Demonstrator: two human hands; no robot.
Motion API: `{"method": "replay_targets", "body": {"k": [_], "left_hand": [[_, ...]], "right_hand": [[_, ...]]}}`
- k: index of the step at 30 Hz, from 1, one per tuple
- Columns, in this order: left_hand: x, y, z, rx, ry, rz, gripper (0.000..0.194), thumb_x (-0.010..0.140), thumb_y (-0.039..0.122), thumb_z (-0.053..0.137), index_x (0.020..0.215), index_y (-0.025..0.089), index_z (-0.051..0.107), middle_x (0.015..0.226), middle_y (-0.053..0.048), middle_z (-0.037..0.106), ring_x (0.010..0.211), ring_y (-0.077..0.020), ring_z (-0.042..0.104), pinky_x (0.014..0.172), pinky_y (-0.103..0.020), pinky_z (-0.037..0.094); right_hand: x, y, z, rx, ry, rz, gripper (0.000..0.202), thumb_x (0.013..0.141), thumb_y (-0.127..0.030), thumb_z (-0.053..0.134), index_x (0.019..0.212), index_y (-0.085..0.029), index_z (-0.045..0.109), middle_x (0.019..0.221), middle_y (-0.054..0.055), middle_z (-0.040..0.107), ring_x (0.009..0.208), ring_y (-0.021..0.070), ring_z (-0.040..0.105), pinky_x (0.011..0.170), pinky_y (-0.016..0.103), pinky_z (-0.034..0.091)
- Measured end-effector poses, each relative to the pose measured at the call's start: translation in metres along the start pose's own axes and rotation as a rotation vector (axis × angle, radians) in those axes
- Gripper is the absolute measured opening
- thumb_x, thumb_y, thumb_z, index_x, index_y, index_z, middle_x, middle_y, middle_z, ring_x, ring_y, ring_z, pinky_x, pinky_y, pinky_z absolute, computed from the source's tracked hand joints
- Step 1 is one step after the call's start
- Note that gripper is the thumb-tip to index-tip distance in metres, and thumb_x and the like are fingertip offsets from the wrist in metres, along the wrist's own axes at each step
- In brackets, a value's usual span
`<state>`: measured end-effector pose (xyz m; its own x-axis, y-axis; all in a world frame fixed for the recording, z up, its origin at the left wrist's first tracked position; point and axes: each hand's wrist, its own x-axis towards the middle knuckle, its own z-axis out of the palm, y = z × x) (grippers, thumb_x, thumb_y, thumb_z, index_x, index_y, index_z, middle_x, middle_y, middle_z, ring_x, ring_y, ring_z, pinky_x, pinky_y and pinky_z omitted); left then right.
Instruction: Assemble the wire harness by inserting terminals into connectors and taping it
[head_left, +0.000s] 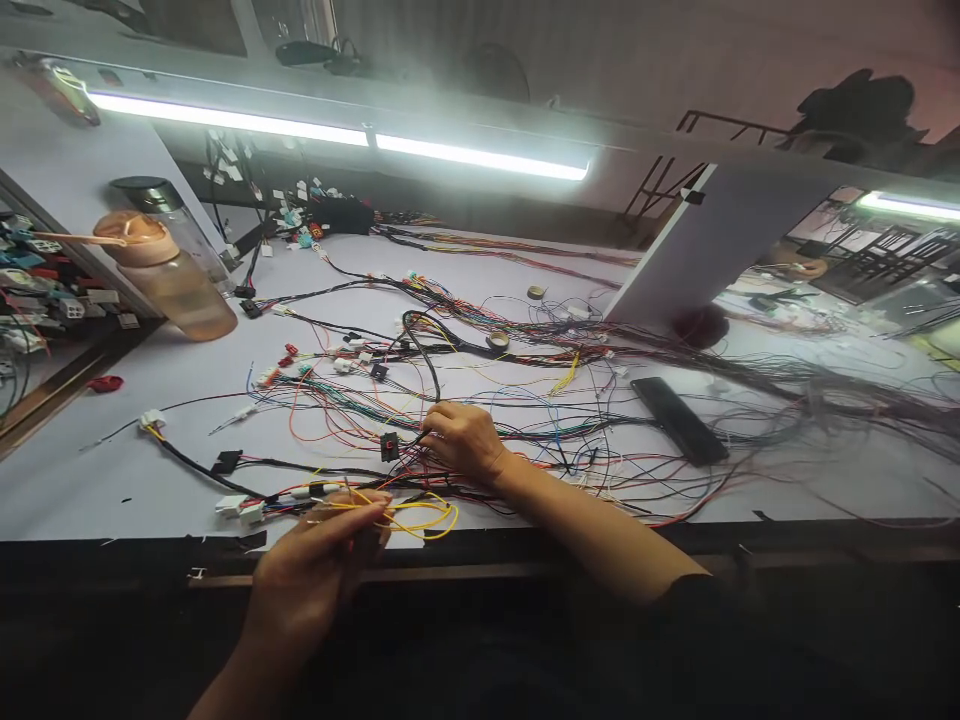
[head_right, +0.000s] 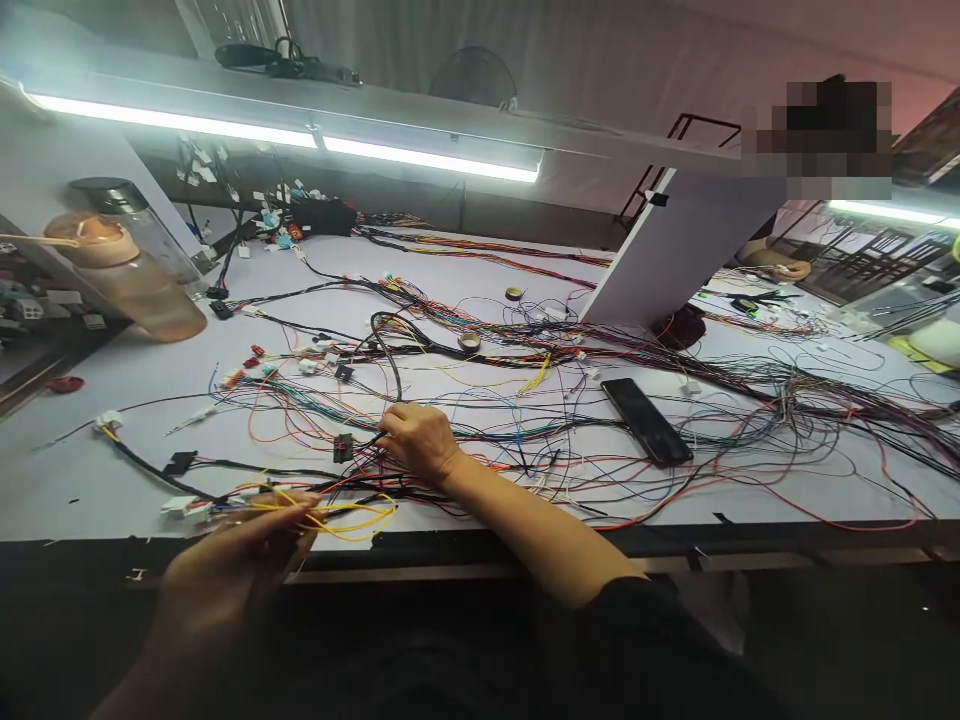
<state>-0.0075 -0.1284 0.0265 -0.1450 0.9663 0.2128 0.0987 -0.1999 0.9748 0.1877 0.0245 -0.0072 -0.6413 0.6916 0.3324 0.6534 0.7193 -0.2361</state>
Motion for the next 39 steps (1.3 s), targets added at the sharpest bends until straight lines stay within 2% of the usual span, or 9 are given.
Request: {"method": "replay_targets", "body": {"k": [4,8,11,16,20,25,30,35,39], "left_hand": [[-0.003,-0.006,0.004,0.273,-0.183,0.261,0.034,0.077,0.012,0.069,0.107,0.029,0.072,0.104,-0.003,0.071,0.09,-0.0177,0.069,0.083,-0.025,0.058],[0.001,0.002,0.016,0.291,-0.286,0.349,0.039,0.079,0.007,0.065,0.111,0.029,0.068,0.105,-0.003,0.071,0.093,-0.0157,0.069,0.081,-0.022,0.057],[0.002,0.007,0.023,0.268,-0.322,0.379,0.04,0.079,0.005,0.065,0.112,0.028,0.068,0.106,-0.003,0.071,0.094,-0.0154,0.069,0.082,-0.022,0.056],[-0.001,0.006,0.024,0.279,-0.361,0.385,0.044,0.08,0.002,0.06,0.114,0.029,0.067,0.106,-0.004,0.071,0.096,-0.0159,0.068,0.084,-0.023,0.056],[-0.002,0.008,0.026,0.264,-0.382,0.372,0.045,0.08,0.002,0.059,0.115,0.03,0.067,0.106,-0.004,0.07,0.095,-0.0156,0.068,0.083,-0.023,0.056],[0.002,0.019,0.03,0.268,-0.371,0.427,0.043,0.08,0.005,0.062,0.114,0.031,0.067,0.103,-0.003,0.072,0.09,-0.015,0.07,0.08,-0.021,0.057],[0.005,0.026,0.026,0.315,-0.35,0.444,0.041,0.08,0.005,0.062,0.112,0.03,0.069,0.1,-0.003,0.073,0.087,-0.0152,0.071,0.078,-0.021,0.057],[0.002,0.023,0.029,0.282,-0.339,0.428,0.041,0.079,0.003,0.061,0.111,0.029,0.069,0.101,-0.004,0.072,0.089,-0.0158,0.07,0.08,-0.022,0.057],[0.0,0.021,0.034,0.209,-0.374,0.454,0.044,0.08,0.0,0.057,0.113,0.027,0.068,0.104,-0.007,0.072,0.093,-0.0165,0.069,0.08,-0.025,0.058]], "right_hand": [[0.0,0.0,-0.017,0.001,-0.118,-0.013,0.018,0.088,-0.024,0.058,0.104,-0.021,0.066,0.109,0.004,0.067,0.098,0.0183,0.058,0.08,0.03,0.039],[-0.003,-0.001,-0.035,0.029,-0.226,-0.037,0.033,0.082,-0.016,0.059,0.114,-0.023,0.064,0.118,0.003,0.066,0.106,0.0214,0.056,0.086,0.035,0.037],[-0.01,0.0,-0.043,0.086,-0.19,-0.012,0.033,0.084,-0.016,0.059,0.116,-0.023,0.064,0.12,0.003,0.066,0.107,0.0205,0.057,0.089,0.036,0.037],[-0.027,0.0,-0.048,0.168,-0.054,0.023,0.022,0.09,-0.019,0.057,0.111,-0.021,0.065,0.115,0.004,0.068,0.104,0.0186,0.059,0.088,0.033,0.038],[-0.03,-0.006,-0.044,0.189,-0.055,-0.035,0.021,0.092,-0.02,0.057,0.111,-0.021,0.065,0.115,0.003,0.068,0.103,0.0176,0.059,0.087,0.032,0.039],[-0.015,-0.017,-0.032,0.113,-0.17,-0.103,0.026,0.09,-0.029,0.061,0.115,-0.022,0.063,0.12,0.005,0.066,0.107,0.0203,0.056,0.087,0.035,0.038],[0.0,-0.016,-0.026,0.067,-0.231,-0.144,0.017,0.089,-0.034,0.064,0.1,-0.023,0.068,0.114,0.004,0.066,0.103,0.02,0.056,0.084,0.034,0.038],[0.02,-0.011,-0.025,0.062,-0.142,-0.055,0.013,0.091,-0.031,0.062,0.1,-0.022,0.066,0.107,0.003,0.063,0.095,0.0172,0.057,0.078,0.03,0.037],[0.057,-0.011,-0.021,0.175,-0.021,0.059,0.016,0.092,-0.031,0.06,0.103,-0.02,0.064,0.111,0.004,0.06,0.09,0.0139,0.057,0.073,0.026,0.038]]}}
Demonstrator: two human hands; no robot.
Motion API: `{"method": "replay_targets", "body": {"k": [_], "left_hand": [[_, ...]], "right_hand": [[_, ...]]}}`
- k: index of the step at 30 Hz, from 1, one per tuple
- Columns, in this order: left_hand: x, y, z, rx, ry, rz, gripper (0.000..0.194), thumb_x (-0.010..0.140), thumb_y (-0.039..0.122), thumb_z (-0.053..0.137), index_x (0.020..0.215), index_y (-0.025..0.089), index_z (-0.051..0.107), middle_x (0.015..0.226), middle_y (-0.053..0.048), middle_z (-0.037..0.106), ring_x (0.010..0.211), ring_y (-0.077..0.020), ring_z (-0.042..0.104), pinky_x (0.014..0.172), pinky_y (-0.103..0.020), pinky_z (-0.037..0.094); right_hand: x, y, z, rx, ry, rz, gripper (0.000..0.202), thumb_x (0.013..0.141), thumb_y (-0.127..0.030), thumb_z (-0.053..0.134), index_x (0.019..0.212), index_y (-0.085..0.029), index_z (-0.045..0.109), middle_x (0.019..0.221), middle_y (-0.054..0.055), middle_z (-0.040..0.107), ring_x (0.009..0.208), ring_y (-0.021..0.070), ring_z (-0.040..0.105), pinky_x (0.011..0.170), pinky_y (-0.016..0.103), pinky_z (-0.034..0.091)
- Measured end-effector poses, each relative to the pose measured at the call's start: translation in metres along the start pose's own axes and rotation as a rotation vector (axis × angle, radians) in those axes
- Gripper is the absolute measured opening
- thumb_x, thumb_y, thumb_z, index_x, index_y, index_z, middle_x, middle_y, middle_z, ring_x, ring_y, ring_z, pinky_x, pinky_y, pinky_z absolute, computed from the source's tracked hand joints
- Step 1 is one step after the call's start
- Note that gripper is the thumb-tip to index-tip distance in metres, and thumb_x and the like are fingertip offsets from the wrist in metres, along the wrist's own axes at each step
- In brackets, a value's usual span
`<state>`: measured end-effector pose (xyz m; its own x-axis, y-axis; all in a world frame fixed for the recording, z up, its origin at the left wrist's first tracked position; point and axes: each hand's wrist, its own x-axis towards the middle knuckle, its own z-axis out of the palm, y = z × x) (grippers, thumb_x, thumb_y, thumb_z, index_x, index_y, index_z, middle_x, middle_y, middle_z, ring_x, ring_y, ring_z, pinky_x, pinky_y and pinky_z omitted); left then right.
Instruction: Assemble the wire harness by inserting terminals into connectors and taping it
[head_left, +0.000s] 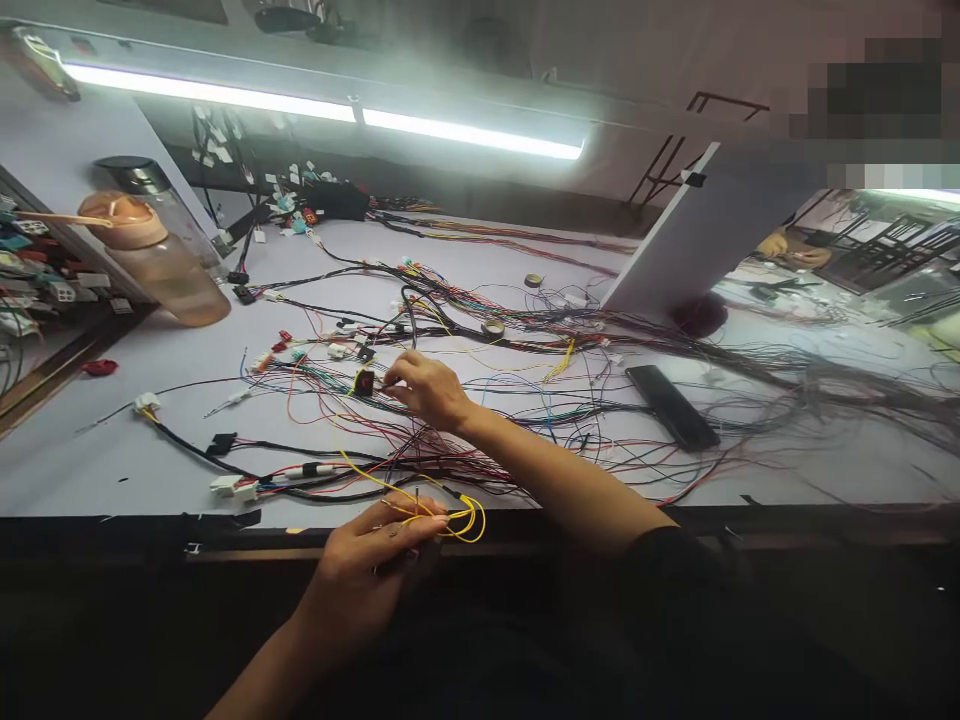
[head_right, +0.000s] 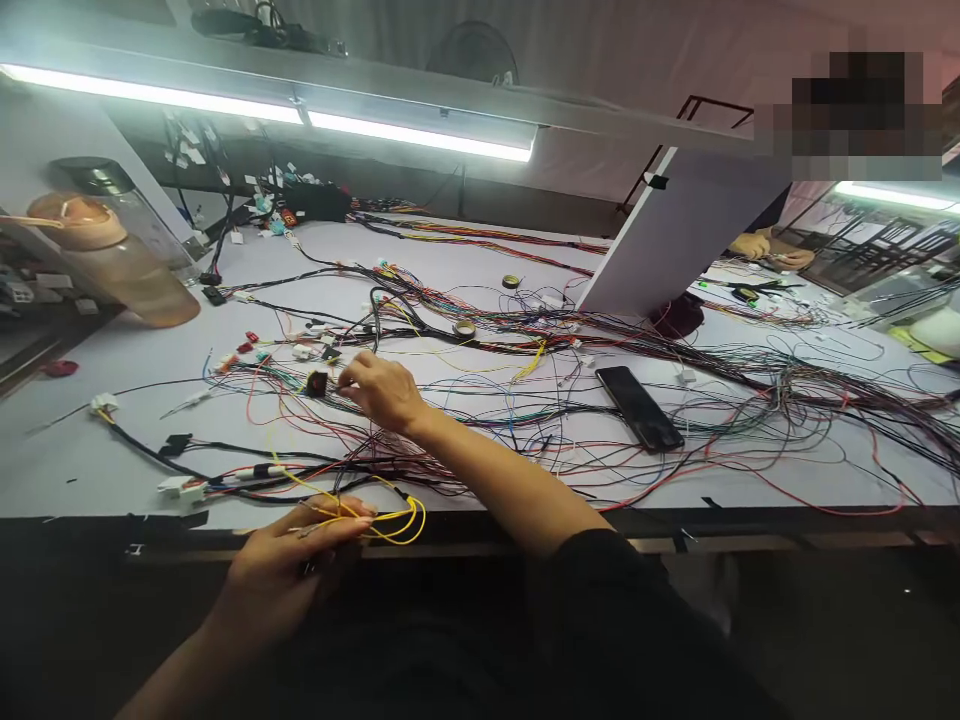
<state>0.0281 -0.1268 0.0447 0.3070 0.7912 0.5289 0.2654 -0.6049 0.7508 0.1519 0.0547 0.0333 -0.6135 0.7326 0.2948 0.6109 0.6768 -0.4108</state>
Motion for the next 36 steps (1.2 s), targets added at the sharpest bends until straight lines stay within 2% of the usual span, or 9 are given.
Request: {"method": "replay_targets", "body": {"k": [4,8,11,15,18,21,25,31,36], "left_hand": [[-0.001,0.0,-0.001,-0.006,-0.004,-0.006,0.043,0.081,0.001,0.058,0.115,0.027,0.067,0.105,-0.008,0.071,0.094,-0.0176,0.069,0.08,-0.026,0.058],[-0.007,-0.002,-0.005,0.066,0.008,-0.045,0.043,0.08,0.004,0.061,0.115,0.028,0.067,0.107,-0.007,0.071,0.097,-0.0178,0.068,0.085,-0.027,0.057],[-0.012,-0.004,-0.007,0.084,0.038,-0.064,0.042,0.081,0.005,0.061,0.115,0.028,0.068,0.106,-0.007,0.071,0.096,-0.0183,0.069,0.083,-0.027,0.057],[-0.012,-0.007,-0.006,0.052,0.038,-0.084,0.042,0.08,0.004,0.06,0.114,0.027,0.068,0.105,-0.007,0.072,0.095,-0.0183,0.069,0.082,-0.027,0.058],[-0.005,-0.006,0.0,-0.009,0.005,-0.066,0.044,0.079,0.002,0.058,0.115,0.026,0.068,0.105,-0.007,0.071,0.097,-0.0192,0.068,0.083,-0.029,0.058],[0.004,-0.003,0.004,-0.033,-0.009,-0.053,0.041,0.079,0.003,0.059,0.111,0.025,0.07,0.101,-0.007,0.072,0.091,-0.0191,0.069,0.078,-0.028,0.059],[0.011,0.0,0.006,-0.039,-0.054,-0.016,0.041,0.081,0.007,0.058,0.115,0.027,0.068,0.098,-0.007,0.073,0.089,-0.0192,0.07,0.076,-0.028,0.059],[0.01,-0.004,0.003,-0.046,0.006,0.005,0.043,0.081,0.003,0.057,0.116,0.026,0.067,0.099,-0.007,0.072,0.091,-0.0167,0.069,0.081,-0.026,0.057],[0.015,-0.004,-0.001,-0.008,0.051,0.034,0.043,0.078,0.002,0.059,0.113,0.024,0.069,0.099,-0.008,0.071,0.09,-0.0163,0.069,0.08,-0.026,0.057]], "right_hand": [[0.047,-0.015,0.01,0.136,0.081,0.072,0.02,0.094,-0.033,0.057,0.105,-0.019,0.063,0.113,0.004,0.059,0.089,0.0131,0.057,0.074,0.025,0.041],[0.07,-0.035,0.015,0.169,-0.092,0.055,0.024,0.089,-0.033,0.063,0.109,-0.018,0.063,0.118,0.007,0.06,0.095,0.0155,0.057,0.079,0.026,0.043],[0.059,-0.046,0.006,0.211,-0.305,0.088,0.031,0.093,-0.043,0.054,0.095,-0.014,0.066,0.098,0.008,0.067,0.084,0.0165,0.06,0.074,0.026,0.043],[0.023,-0.062,-0.013,0.646,-0.655,0.237,0.063,0.097,-0.059,0.029,0.077,-0.011,0.065,0.072,0.005,0.065,0.062,0.0109,0.057,0.062,0.022,0.044],[0.002,-0.077,-0.022,0.738,-0.776,0.256,0.062,0.087,-0.069,0.043,0.077,-0.013,0.066,0.07,0.002,0.063,0.063,0.0109,0.055,0.057,0.021,0.041],[-0.008,-0.088,-0.025,0.835,-0.781,0.172,0.044,0.08,-0.059,0.063,0.079,-0.015,0.066,0.073,0.0,0.062,0.068,0.0112,0.056,0.059,0.02,0.042],[-0.004,-0.093,-0.039,1.155,-0.675,0.163,0.027,0.088,-0.04,0.062,0.083,-0.014,0.063,0.077,0.0,0.062,0.07,0.0085,0.059,0.066,0.019,0.045],[0.017,-0.09,-0.081,1.346,-0.45,0.266,0.027,0.089,-0.04,0.061,0.088,-0.013,0.063,0.066,-0.005,0.054,0.053,0.0036,0.05,0.05,0.016,0.037],[0.026,-0.088,-0.089,1.47,-0.367,0.238,0.033,0.09,-0.044,0.058,0.086,-0.012,0.064,0.057,-0.008,0.038,0.046,0.0025,0.03,0.042,0.016,0.025]]}}
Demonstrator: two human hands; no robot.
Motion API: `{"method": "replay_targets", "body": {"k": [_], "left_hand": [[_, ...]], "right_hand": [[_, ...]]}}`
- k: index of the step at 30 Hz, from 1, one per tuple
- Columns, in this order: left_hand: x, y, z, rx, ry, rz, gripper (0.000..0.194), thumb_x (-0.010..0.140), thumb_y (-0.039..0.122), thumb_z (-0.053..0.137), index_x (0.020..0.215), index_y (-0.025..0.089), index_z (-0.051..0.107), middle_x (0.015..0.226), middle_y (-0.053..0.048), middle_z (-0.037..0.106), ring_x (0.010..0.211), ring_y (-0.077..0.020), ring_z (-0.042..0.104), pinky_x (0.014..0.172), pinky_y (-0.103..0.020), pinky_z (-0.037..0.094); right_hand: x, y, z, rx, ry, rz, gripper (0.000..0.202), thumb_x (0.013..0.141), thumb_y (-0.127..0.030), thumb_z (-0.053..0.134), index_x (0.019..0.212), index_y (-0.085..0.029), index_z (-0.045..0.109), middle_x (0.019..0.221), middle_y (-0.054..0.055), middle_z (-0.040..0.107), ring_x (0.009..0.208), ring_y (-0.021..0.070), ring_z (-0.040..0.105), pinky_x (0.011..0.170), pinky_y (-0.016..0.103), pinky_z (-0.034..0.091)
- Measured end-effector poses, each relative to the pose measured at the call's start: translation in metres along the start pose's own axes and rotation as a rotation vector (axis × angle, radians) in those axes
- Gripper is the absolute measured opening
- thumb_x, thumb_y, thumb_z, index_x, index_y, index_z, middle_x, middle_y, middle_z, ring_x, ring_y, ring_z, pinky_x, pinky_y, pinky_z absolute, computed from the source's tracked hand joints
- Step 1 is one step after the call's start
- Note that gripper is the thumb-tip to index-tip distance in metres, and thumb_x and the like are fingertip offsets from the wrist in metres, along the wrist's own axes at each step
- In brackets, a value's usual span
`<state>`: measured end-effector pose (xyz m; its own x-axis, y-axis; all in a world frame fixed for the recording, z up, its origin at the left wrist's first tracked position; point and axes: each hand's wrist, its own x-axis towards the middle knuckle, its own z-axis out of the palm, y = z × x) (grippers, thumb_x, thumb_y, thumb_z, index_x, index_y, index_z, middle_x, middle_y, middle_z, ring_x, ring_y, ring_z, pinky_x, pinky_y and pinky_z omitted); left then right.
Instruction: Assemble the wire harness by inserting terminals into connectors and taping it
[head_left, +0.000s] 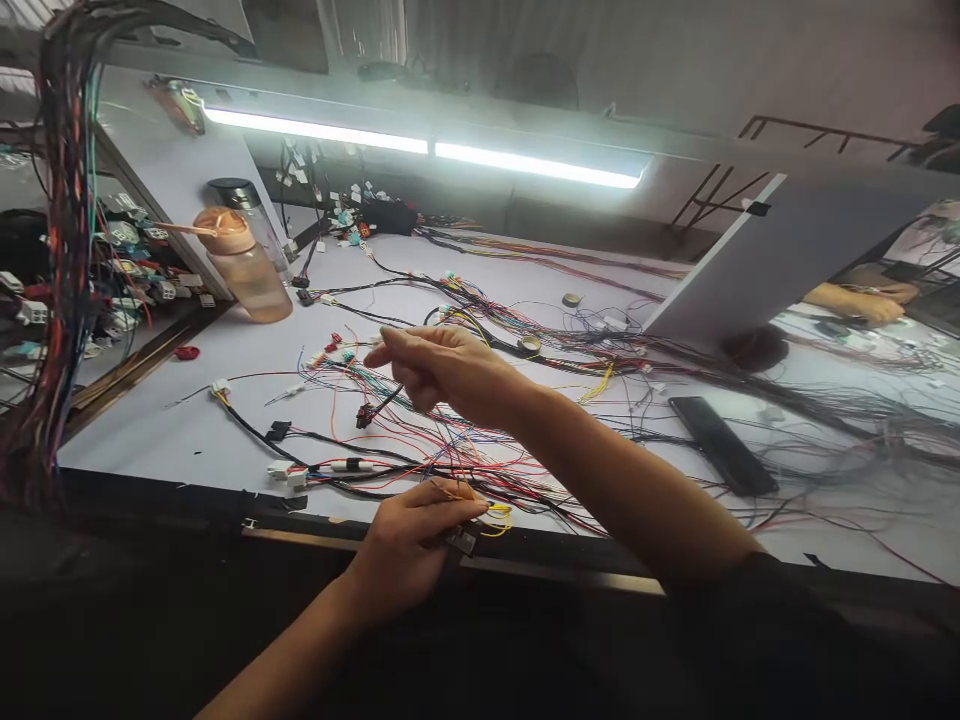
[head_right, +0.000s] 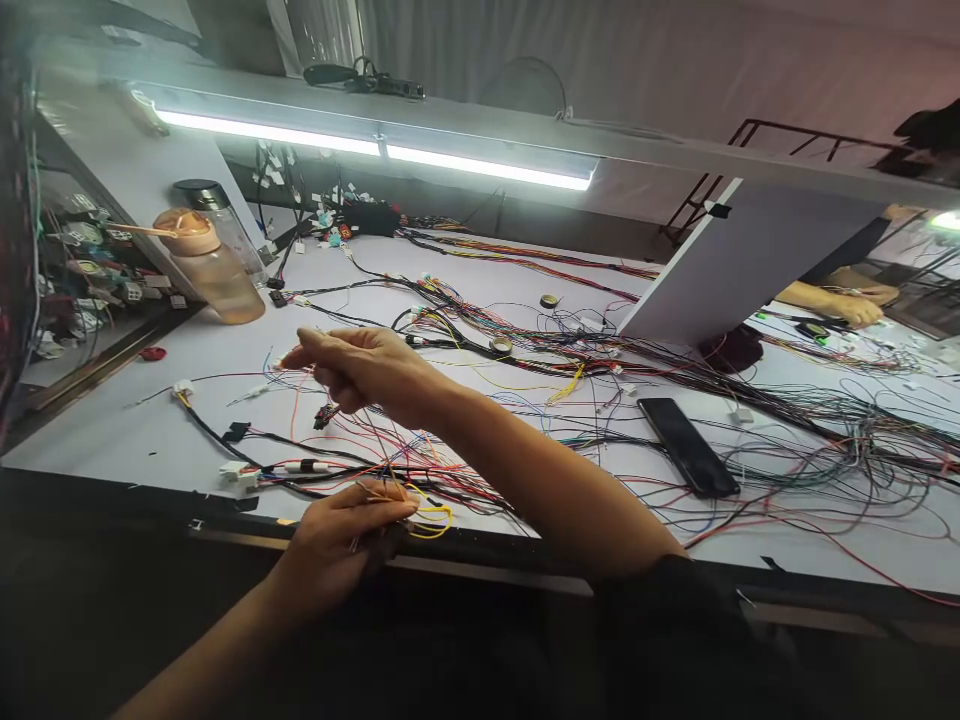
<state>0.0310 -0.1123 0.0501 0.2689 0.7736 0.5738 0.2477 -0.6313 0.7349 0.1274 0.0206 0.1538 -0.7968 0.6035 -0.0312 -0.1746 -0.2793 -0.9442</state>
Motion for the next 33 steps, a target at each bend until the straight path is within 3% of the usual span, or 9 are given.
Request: {"method": "replay_targets", "body": {"k": [4,8,11,13,16,19,23,29,33], "left_hand": [[-0.004,-0.007,0.0,-0.101,-0.01,-0.162,0.037,0.078,0.006,0.063,0.108,0.025,0.072,0.101,-0.008,0.071,0.093,-0.018,0.068,0.083,-0.029,0.057],[-0.011,-0.017,-0.004,-0.47,0.095,-0.455,0.027,0.076,0.015,0.071,0.101,0.024,0.074,0.119,-0.011,0.066,0.112,-0.0265,0.062,0.094,-0.038,0.053],[-0.01,-0.023,-0.012,-0.758,0.265,-0.615,0.026,0.071,0.021,0.077,0.097,0.022,0.075,0.133,-0.011,0.058,0.113,-0.0316,0.061,0.095,-0.042,0.053],[-0.006,-0.027,-0.018,-0.858,0.405,-0.66,0.028,0.066,0.021,0.081,0.093,0.023,0.076,0.133,-0.009,0.058,0.113,-0.0303,0.061,0.096,-0.04,0.052],[0.001,-0.037,-0.024,-0.873,0.623,-0.683,0.026,0.064,0.016,0.081,0.089,0.022,0.076,0.12,-0.006,0.067,0.105,-0.0223,0.065,0.094,-0.032,0.054],[0.006,-0.049,-0.028,-0.83,0.727,-0.684,0.025,0.064,0.016,0.08,0.088,0.02,0.076,0.107,-0.005,0.071,0.092,-0.0172,0.068,0.086,-0.026,0.056],[0.008,-0.054,-0.025,-0.781,0.756,-0.694,0.025,0.059,0.018,0.083,0.084,0.018,0.076,0.095,-0.003,0.073,0.083,-0.0165,0.069,0.082,-0.025,0.058],[0.009,-0.044,-0.009,-0.738,0.63,-0.752,0.027,0.062,0.018,0.083,0.088,0.019,0.076,0.101,-0.005,0.072,0.089,-0.017,0.069,0.088,-0.025,0.056],[0.013,-0.04,-0.004,-0.733,0.589,-0.76,0.031,0.063,0.018,0.083,0.092,0.018,0.075,0.103,-0.006,0.072,0.09,-0.0165,0.069,0.091,-0.026,0.054]], "right_hand": [[-0.012,0.002,-0.003,-0.091,0.048,-0.125,0.035,0.092,-0.046,0.053,0.08,-0.015,0.064,0.053,-0.01,0.023,0.046,0.0048,0.021,0.043,0.018,0.019],[-0.044,0.011,-0.018,-0.429,0.065,-0.171,0.039,0.092,-0.05,0.051,0.085,-0.016,0.067,0.056,-0.007,0.032,0.051,0.0065,0.03,0.049,0.02,0.026],[-0.071,0.029,-0.036,-0.642,0.022,-0.043,0.042,0.092,-0.052,0.05,0.087,-0.014,0.069,0.066,-0.003,0.047,0.062,0.0082,0.042,0.06,0.022,0.035],[-0.088,0.042,-0.049,-0.694,-0.017,0.107,0.045,0.091,-0.053,0.049,0.088,-0.013,0.068,0.069,-0.002,0.049,0.063,0.0087,0.042,0.06,0.022,0.034],[-0.111,0.054,-0.068,-0.701,-0.029,0.281,0.047,0.09,-0.056,0.05,0.09,-0.013,0.068,0.067,-0.003,0.047,0.059,0.0084,0.037,0.055,0.022,0.03],[-0.131,0.057,-0.085,-0.732,0.031,0.285,0.047,0.09,-0.056,0.048,0.092,-0.014,0.07,0.072,-0.001,0.051,0.063,0.0097,0.039,0.058,0.023,0.031],[-0.153,0.055,-0.105,-0.806,0.159,0.279,0.049,0.09,-0.057,0.047,0.091,-0.014,0.07,0.073,0.0,0.053,0.066,0.0111,0.042,0.061,0.023,0.034],[-0.165,0.054,-0.118,-0.849,0.255,0.313,0.043,0.091,-0.052,0.047,0.094,-0.014,0.069,0.067,-0.001,0.053,0.061,0.0105,0.046,0.059,0.023,0.037],[-0.15,0.058,-0.109,-1.039,0.276,0.225,0.029,0.093,-0.037,0.051,0.11,-0.019,0.067,0.092,0.004,0.069,0.079,0.0142,0.06,0.071,0.025,0.043]]}}
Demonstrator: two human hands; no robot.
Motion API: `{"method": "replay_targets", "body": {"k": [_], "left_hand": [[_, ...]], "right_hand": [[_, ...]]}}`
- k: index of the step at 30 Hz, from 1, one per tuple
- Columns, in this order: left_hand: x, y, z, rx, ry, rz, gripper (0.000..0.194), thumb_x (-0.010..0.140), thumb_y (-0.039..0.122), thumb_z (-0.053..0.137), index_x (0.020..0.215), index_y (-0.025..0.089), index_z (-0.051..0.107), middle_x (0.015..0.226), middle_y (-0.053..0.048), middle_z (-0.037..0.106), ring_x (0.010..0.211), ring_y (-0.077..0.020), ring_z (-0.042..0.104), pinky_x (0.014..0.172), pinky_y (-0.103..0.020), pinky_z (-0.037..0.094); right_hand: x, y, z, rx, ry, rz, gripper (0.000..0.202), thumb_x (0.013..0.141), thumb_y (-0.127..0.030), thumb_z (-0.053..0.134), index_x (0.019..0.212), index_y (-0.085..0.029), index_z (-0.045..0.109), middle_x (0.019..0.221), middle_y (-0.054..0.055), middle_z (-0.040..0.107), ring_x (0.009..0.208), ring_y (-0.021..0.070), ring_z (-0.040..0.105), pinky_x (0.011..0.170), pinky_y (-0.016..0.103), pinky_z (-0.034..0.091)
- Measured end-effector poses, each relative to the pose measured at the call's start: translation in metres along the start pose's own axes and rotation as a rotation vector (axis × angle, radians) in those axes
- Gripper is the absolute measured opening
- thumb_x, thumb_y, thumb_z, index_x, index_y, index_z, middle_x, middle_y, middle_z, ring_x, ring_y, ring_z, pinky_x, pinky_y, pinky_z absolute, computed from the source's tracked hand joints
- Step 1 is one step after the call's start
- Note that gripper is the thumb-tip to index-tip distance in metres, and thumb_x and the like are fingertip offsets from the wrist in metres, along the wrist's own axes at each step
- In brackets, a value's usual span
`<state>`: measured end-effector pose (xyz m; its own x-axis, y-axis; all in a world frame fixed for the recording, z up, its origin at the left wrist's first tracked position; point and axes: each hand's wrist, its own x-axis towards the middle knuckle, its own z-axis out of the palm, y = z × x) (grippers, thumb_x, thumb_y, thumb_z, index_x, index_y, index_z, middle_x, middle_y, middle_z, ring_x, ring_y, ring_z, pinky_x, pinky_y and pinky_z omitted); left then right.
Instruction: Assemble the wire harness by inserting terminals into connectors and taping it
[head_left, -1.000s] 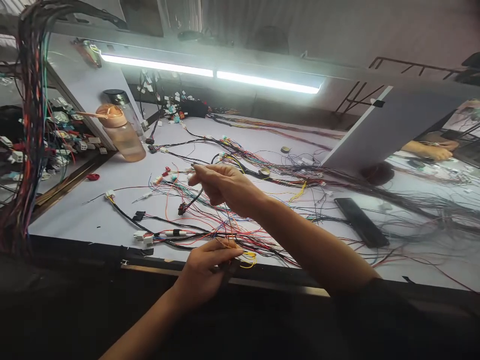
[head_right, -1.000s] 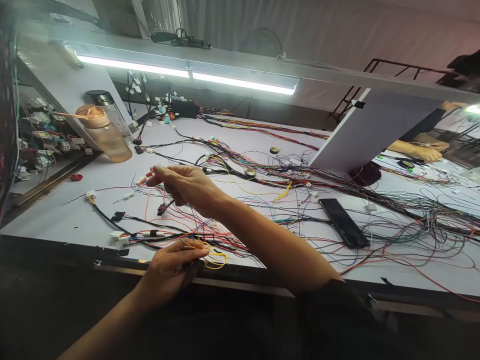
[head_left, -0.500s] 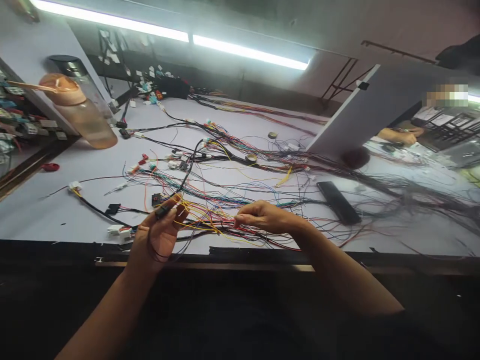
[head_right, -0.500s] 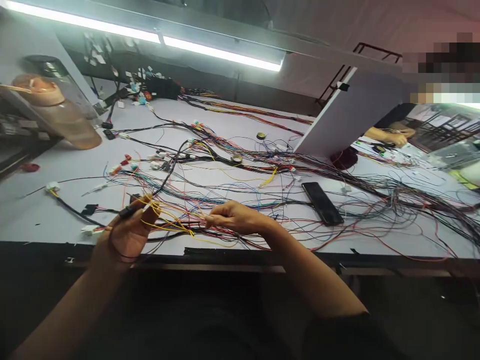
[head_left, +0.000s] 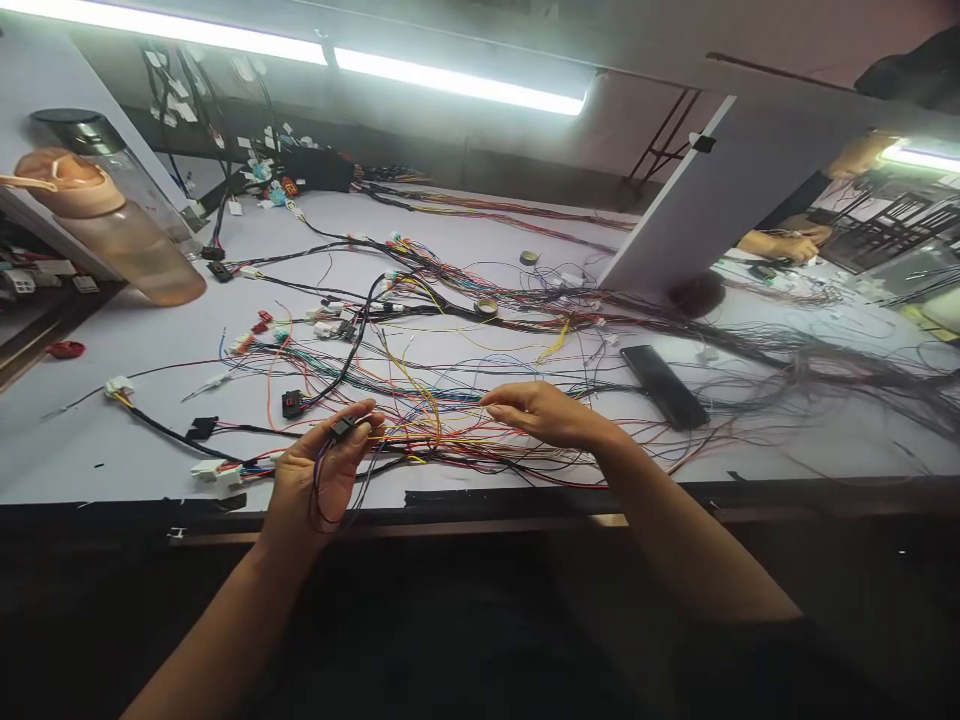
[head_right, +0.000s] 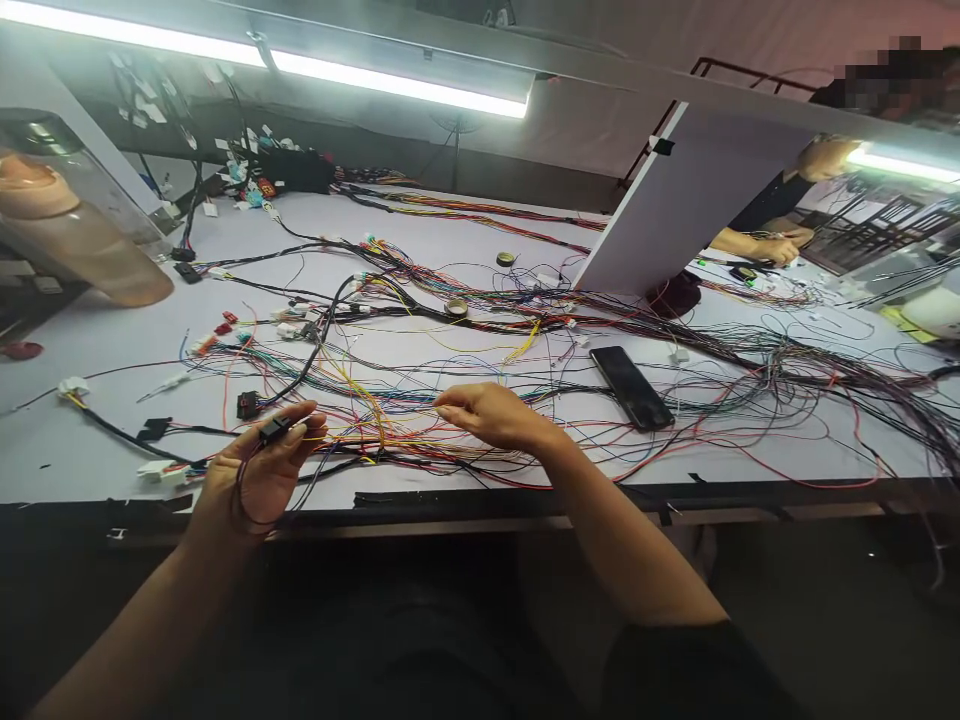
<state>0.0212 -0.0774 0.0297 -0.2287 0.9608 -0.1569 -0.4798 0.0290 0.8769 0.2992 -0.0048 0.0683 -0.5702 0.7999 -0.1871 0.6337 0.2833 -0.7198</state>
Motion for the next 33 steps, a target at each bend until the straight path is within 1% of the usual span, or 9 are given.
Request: {"method": "replay_targets", "body": {"k": [2,5,13,17,20,23,27,30,33], "left_hand": [[-0.001,0.0,0.005,0.016,-0.012,-0.006,0.033,0.063,0.018,0.083,0.095,0.017,0.075,0.1,-0.006,0.072,0.089,-0.016,0.069,0.094,-0.026,0.053],[-0.004,0.001,0.013,0.028,-0.046,-0.019,0.036,0.062,0.019,0.084,0.096,0.017,0.075,0.097,-0.007,0.072,0.091,-0.0169,0.068,0.096,-0.028,0.052],[-0.006,0.01,0.01,0.034,-0.083,0.031,0.028,0.068,0.02,0.08,0.095,0.021,0.075,0.107,-0.006,0.071,0.097,-0.0194,0.067,0.095,-0.032,0.053],[-0.008,0.018,0.006,0.271,-0.008,0.115,0.035,0.066,0.027,0.082,0.1,0.023,0.073,0.115,-0.005,0.068,0.098,-0.021,0.067,0.096,-0.035,0.051],[-0.003,0.021,0.003,0.495,0.068,0.197,0.042,0.068,0.035,0.08,0.107,0.021,0.072,0.097,-0.004,0.07,0.085,-0.0186,0.067,0.088,-0.034,0.054],[0.007,0.021,-0.003,0.626,0.051,0.296,0.043,0.07,0.037,0.078,0.109,0.021,0.071,0.09,-0.003,0.068,0.08,-0.017,0.064,0.082,-0.033,0.054],[0.016,0.022,-0.009,0.713,0.002,0.435,0.039,0.075,0.033,0.074,0.113,0.024,0.07,0.093,-0.002,0.063,0.085,-0.014,0.06,0.086,-0.028,0.05],[0.015,0.026,-0.01,0.661,-0.045,0.42,0.045,0.075,0.03,0.074,0.119,0.026,0.067,0.094,-0.001,0.059,0.087,-0.013,0.057,0.087,-0.025,0.047],[0.012,0.033,-0.009,0.543,-0.07,0.297,0.052,0.07,0.029,0.076,0.12,0.024,0.066,0.097,-0.004,0.059,0.094,-0.0165,0.057,0.091,-0.026,0.045]], "right_hand": [[0.012,-0.011,0.01,-0.176,0.111,-0.112,0.025,0.093,-0.03,0.054,0.111,-0.021,0.068,0.102,0.006,0.071,0.089,0.0164,0.062,0.081,0.029,0.042],[0.032,-0.031,0.029,-0.334,0.183,-0.289,0.021,0.093,-0.029,0.057,0.108,-0.021,0.069,0.095,0.006,0.072,0.087,0.0171,0.062,0.085,0.032,0.038],[0.058,-0.058,0.06,0.097,0.093,-0.433,0.023,0.093,-0.032,0.055,0.092,-0.016,0.072,0.077,0.001,0.067,0.069,0.01,0.057,0.062,0.02,0.037],[0.056,-0.05,0.056,0.093,0.281,-0.335,0.033,0.092,-0.039,0.055,0.076,-0.016,0.071,0.066,0.0,0.059,0.061,0.0095,0.05,0.058,0.021,0.035],[0.054,-0.042,0.052,0.203,0.415,-0.235,0.033,0.093,-0.041,0.052,0.087,-0.016,0.073,0.069,0.001,0.062,0.064,0.011,0.052,0.06,0.023,0.039],[0.052,-0.038,0.046,0.358,0.473,-0.2,0.034,0.092,-0.041,0.053,0.108,-0.017,0.07,0.073,0.001,0.064,0.064,0.0115,0.054,0.061,0.024,0.043],[0.046,-0.043,0.033,0.472,0.597,-0.241,0.03,0.089,-0.037,0.056,0.107,-0.017,0.07,0.074,0.001,0.062,0.063,0.01,0.052,0.061,0.024,0.046],[0.043,-0.045,0.022,0.427,0.749,-0.246,0.026,0.089,-0.036,0.056,0.103,-0.019,0.07,0.077,0.001,0.061,0.061,0.0092,0.049,0.057,0.024,0.043],[0.043,-0.038,0.015,0.262,0.812,-0.228,0.023,0.089,-0.035,0.058,0.096,-0.018,0.072,0.076,0.002,0.06,0.062,0.0105,0.048,0.057,0.025,0.041]]}}
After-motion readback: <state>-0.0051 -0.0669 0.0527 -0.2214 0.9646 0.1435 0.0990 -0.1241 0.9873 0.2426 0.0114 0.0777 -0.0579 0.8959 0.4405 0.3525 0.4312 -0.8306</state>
